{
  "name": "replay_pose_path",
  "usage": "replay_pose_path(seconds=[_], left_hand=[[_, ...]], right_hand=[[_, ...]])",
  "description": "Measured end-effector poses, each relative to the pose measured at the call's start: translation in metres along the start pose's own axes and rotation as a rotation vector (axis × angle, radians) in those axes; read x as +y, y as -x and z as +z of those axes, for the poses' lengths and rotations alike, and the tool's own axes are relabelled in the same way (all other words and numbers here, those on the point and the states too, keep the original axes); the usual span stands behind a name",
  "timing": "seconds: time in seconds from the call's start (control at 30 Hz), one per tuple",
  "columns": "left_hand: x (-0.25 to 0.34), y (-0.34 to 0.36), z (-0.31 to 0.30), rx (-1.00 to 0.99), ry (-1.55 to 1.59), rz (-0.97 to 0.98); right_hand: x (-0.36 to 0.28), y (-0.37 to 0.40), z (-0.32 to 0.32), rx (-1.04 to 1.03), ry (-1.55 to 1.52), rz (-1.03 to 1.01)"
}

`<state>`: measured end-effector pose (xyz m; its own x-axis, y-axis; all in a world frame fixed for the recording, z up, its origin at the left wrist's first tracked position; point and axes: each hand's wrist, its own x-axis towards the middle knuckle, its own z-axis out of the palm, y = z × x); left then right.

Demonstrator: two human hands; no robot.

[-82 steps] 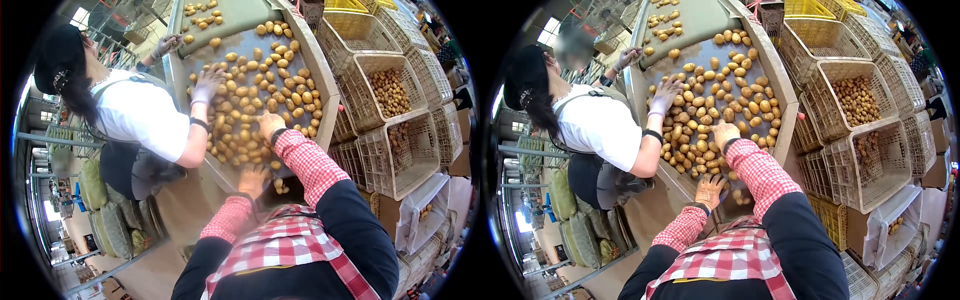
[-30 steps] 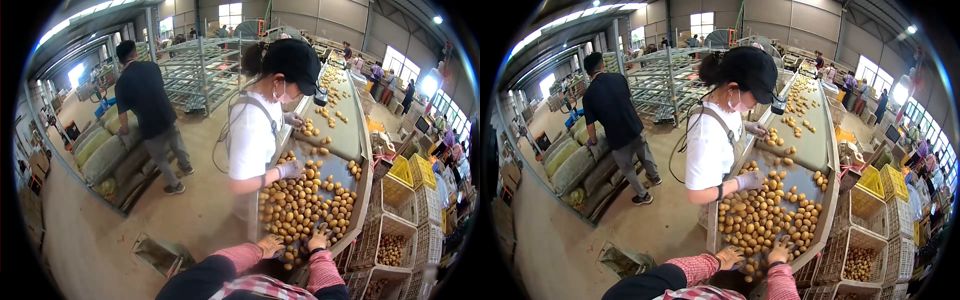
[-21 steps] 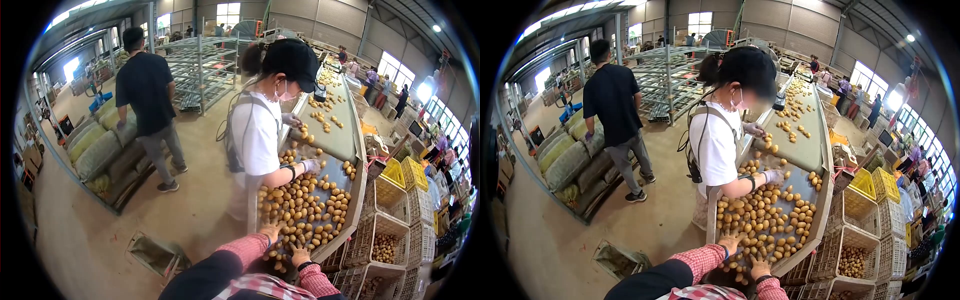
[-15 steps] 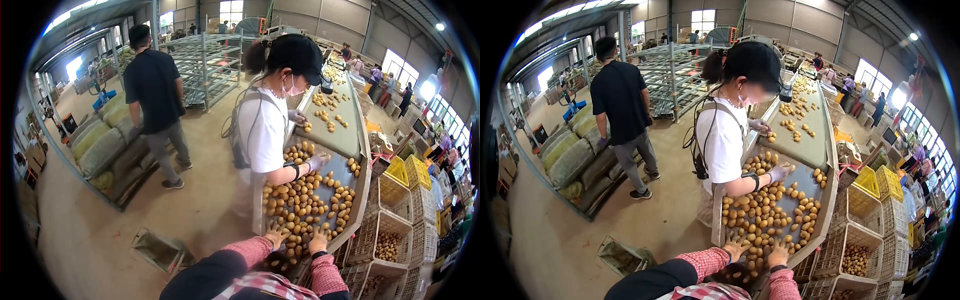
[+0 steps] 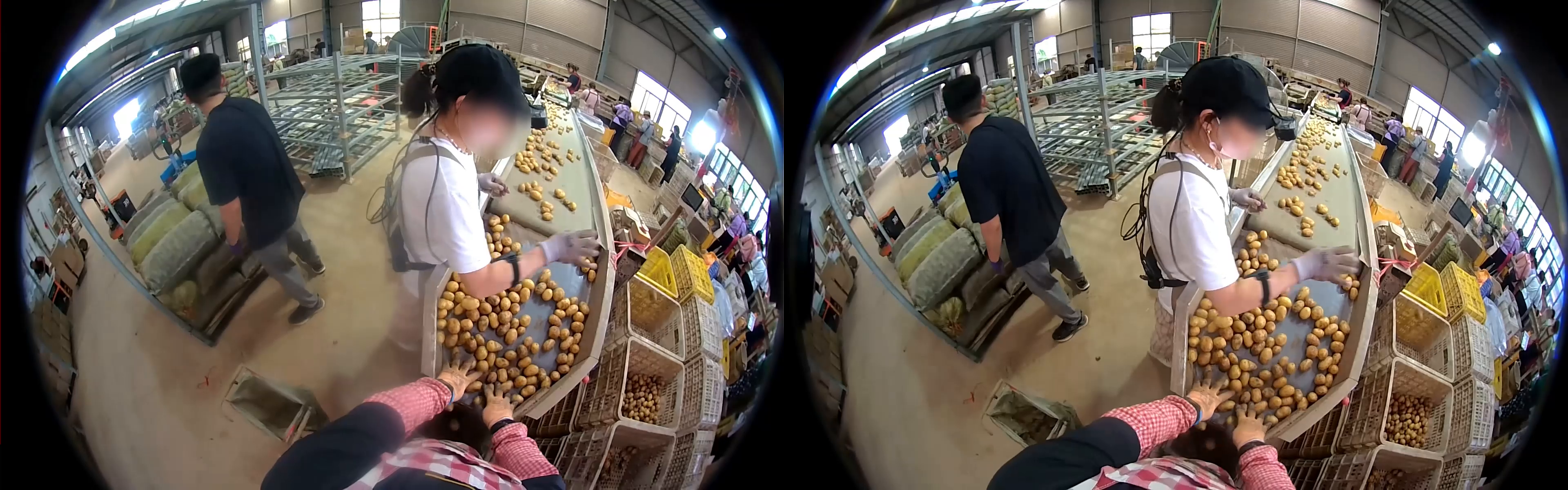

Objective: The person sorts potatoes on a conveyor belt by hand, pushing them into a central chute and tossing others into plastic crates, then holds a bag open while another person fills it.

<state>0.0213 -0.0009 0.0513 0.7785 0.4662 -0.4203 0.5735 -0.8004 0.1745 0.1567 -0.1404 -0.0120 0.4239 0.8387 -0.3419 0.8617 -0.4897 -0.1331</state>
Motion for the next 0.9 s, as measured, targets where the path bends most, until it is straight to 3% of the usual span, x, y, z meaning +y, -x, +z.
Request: replay_pose_path(seconds=[0.07,0.13,0.2,0.27,0.33,0.47,0.6,0.63,0.73,0.77,0.8,0.83,0.87,0.9], left_hand=[[0.008,0.016,-0.013,-0.118,-0.115,0.104],[0.013,0.006,0.024,-0.171,-0.071,0.196],[0.023,0.010,0.046,-0.199,-0.142,0.252],[0.028,0.024,0.043,-0.205,-0.188,0.326],[0.026,0.023,0.044,-0.165,-0.105,0.381],[0.010,0.003,0.028,0.156,-0.018,0.255],[-0.013,-0.029,0.013,0.139,0.091,-0.048],[-0.008,-0.009,-0.019,-0.012,0.109,-0.061],[-0.012,-0.017,0.003,-0.141,-0.015,0.036],[-0.008,-0.014,0.012,-0.110,-0.086,0.018],[-0.008,-0.015,0.027,-0.047,-0.106,0.019],[-0.004,-0.001,0.025,0.061,-0.163,0.034],[-0.014,-0.012,0.051,0.112,-0.031,0.151],[-0.004,0.013,0.029,0.194,-0.065,0.154]], right_hand=[[0.011,-0.008,-0.023,0.037,-0.009,0.001],[0.022,-0.011,-0.051,0.183,-0.210,-0.016],[0.020,-0.009,-0.086,0.278,-0.146,0.057],[0.019,-0.014,-0.097,0.180,-0.171,0.225],[0.021,-0.021,-0.086,0.026,-0.109,0.202],[0.006,-0.020,-0.027,0.017,0.005,0.085],[-0.028,0.015,-0.047,-0.088,0.020,0.047],[-0.024,0.015,-0.041,-0.083,0.044,0.021],[-0.003,0.010,-0.037,-0.071,0.021,-0.077],[0.003,0.008,-0.040,-0.017,-0.047,-0.061],[0.002,0.014,-0.052,0.158,0.096,-0.120],[0.018,-0.010,-0.021,0.325,0.074,-0.022],[0.025,-0.012,-0.026,0.310,0.078,-0.008],[0.030,-0.017,-0.022,0.307,0.014,0.006]])
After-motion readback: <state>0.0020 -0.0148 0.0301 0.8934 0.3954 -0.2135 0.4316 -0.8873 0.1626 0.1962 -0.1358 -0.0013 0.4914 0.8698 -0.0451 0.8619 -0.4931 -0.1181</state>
